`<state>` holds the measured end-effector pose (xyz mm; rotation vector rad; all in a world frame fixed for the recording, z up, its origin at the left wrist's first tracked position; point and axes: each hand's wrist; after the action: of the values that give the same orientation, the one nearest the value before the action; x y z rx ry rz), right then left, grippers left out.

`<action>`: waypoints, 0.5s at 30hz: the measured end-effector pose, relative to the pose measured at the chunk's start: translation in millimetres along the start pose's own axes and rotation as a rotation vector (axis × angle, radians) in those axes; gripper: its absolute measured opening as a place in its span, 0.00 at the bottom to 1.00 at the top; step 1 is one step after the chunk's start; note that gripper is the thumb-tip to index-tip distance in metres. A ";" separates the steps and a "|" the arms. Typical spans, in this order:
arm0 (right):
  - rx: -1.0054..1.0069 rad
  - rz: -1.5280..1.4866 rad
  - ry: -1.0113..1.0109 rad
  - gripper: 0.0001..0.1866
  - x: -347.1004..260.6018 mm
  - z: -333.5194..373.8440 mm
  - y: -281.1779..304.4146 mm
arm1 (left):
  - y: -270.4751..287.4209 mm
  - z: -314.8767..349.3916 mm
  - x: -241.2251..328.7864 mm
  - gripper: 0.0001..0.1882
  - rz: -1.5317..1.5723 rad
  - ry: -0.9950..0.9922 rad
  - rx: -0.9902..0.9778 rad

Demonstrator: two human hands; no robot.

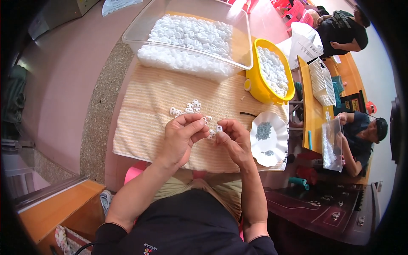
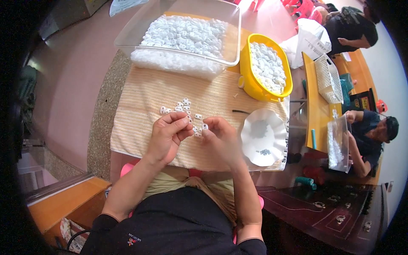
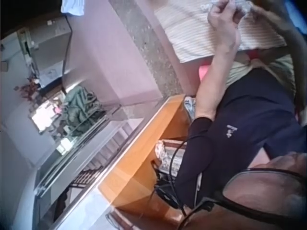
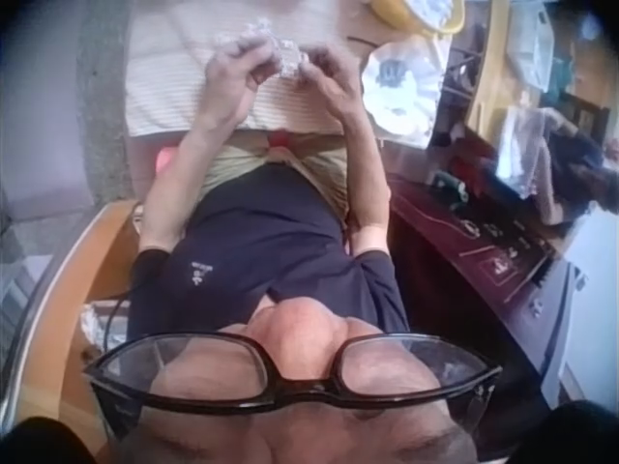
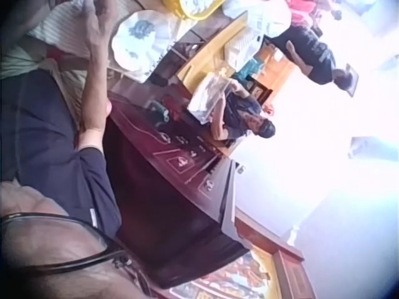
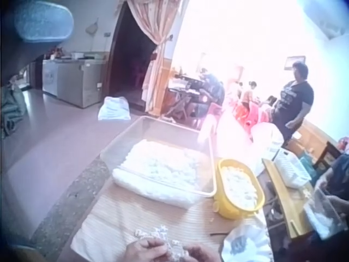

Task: Assembling small white plastic components by manually inserting metal pins.

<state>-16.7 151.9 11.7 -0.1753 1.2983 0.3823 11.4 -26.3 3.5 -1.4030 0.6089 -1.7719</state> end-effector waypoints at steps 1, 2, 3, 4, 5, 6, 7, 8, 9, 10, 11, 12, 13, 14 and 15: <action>0.001 -0.003 -0.001 0.11 -0.4 0.9 0.4 | 0.2 0.4 -1.7 0.08 -0.007 0.016 -0.007; -0.003 -0.014 -0.004 0.12 -0.8 2.1 0.8 | 0.1 1.0 -2.8 0.08 -0.009 0.018 -0.005; -0.006 -0.026 -0.007 0.12 -0.5 2.9 1.4 | -0.1 1.5 -3.9 0.07 -0.007 0.026 -0.017; -0.005 -0.028 -0.009 0.12 1.0 3.0 1.9 | -0.3 1.9 -4.8 0.07 -0.005 0.033 -0.028; -0.008 -0.066 0.000 0.12 2.9 2.7 2.8 | -1.0 2.2 -5.8 0.07 -0.006 0.036 -0.027; -0.012 -0.103 0.009 0.13 4.4 2.7 3.7 | -2.0 2.7 -6.4 0.07 -0.017 0.037 -0.027; -0.010 -0.104 0.007 0.13 5.0 3.3 4.6 | -2.6 3.1 -7.2 0.07 -0.029 0.038 -0.026; 0.007 -0.125 0.016 0.14 4.7 4.1 5.2 | -2.7 3.4 -7.8 0.07 -0.029 0.039 -0.025; 0.023 -0.145 0.025 0.15 4.6 4.5 5.9 | -2.6 3.7 -8.3 0.06 -0.036 0.042 -0.021; 0.023 -0.146 0.024 0.15 4.6 4.4 6.5 | -2.5 3.8 -8.7 0.06 -0.042 0.045 -0.017; 0.038 -0.134 0.028 0.15 4.7 4.5 7.0 | -2.2 4.0 -9.0 0.06 -0.042 0.046 -0.016; 0.052 -0.123 0.031 0.16 4.9 4.5 7.5 | -1.9 4.2 -9.1 0.06 -0.048 0.050 -0.018; 0.052 -0.123 0.030 0.16 5.2 4.5 7.9 | -1.7 4.3 -9.1 0.06 -0.053 0.054 -0.020; 0.047 -0.109 0.027 0.16 5.7 5.2 9.1 | -2.6 4.8 -9.3 0.06 -0.054 0.056 -0.019; 0.042 -0.095 0.024 0.16 6.3 5.9 10.1 | -3.7 5.4 -9.2 0.06 -0.064 0.066 -0.017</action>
<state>-13.8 164.3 8.1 -0.2052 1.3153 0.2726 16.3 -16.2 2.5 -1.3940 0.6221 -1.8742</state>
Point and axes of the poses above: each hand's wrist, its own z-axis away from the middle knuckle, its own y-axis out of the back of the hand, x = y × z, and after that the axes turned 8 degrees about -y, right-handed
